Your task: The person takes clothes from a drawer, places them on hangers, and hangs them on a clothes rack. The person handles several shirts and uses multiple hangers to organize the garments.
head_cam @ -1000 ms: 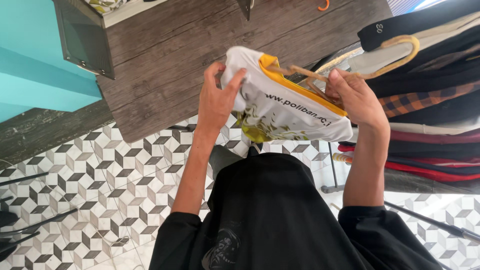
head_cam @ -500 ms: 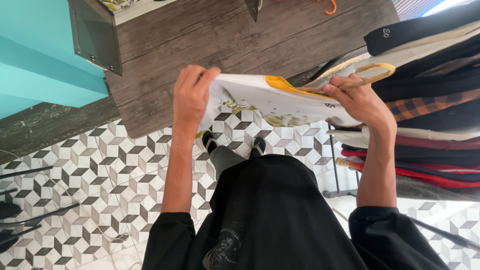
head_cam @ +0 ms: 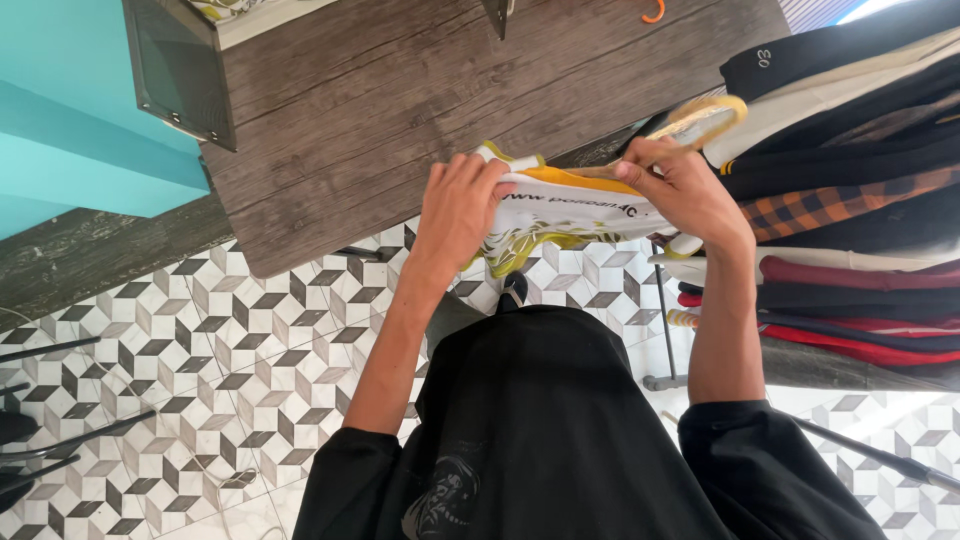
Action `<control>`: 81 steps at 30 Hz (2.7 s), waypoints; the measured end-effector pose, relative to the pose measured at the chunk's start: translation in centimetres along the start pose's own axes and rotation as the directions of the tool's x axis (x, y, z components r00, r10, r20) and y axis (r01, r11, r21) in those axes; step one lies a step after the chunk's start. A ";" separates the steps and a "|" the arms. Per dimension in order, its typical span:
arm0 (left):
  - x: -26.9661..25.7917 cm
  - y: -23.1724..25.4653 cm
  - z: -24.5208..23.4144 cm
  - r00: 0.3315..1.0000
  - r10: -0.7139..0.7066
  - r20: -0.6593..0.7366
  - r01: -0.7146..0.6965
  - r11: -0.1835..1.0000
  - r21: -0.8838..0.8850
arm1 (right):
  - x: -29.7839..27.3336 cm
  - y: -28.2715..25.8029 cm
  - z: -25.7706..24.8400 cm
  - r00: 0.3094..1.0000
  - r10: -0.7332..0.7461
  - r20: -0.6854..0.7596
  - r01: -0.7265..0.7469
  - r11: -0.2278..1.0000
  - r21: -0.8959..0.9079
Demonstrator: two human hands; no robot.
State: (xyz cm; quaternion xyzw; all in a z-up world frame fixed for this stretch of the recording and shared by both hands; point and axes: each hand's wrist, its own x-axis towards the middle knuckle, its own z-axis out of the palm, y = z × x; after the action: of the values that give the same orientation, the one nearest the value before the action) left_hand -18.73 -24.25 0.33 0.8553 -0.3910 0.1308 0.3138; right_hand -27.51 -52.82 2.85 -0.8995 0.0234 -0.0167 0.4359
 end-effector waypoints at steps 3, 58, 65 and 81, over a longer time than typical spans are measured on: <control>-0.2 -1.7 -0.2 0.996 -0.024 -0.083 0.022 1.000 -0.021 | -0.5 0.3 -1.4 0.980 -0.166 -0.106 0.163 0.986 -0.039; -3.9 -0.1 5.9 0.965 -0.082 0.250 0.115 0.986 -0.120 | -0.7 0.3 -1.3 1.000 0.008 0.020 -0.005 0.988 -0.157; 3.8 3.7 3.8 0.939 0.338 -0.060 -0.337 0.941 0.035 | -4.7 -2.4 -5.7 0.970 -0.149 0.190 0.154 0.988 -0.014; -2.3 2.1 -1.7 0.945 0.218 -0.245 -0.233 0.972 -0.033 | -5.2 -2.8 -2.0 0.948 -0.132 -0.288 0.139 0.990 0.004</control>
State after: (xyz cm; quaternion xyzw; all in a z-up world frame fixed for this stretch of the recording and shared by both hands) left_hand -21.77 -22.84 1.52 0.7728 -0.4493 0.2560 0.3679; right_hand -32.70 -52.33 6.24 -0.8817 0.0244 -0.1772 0.4365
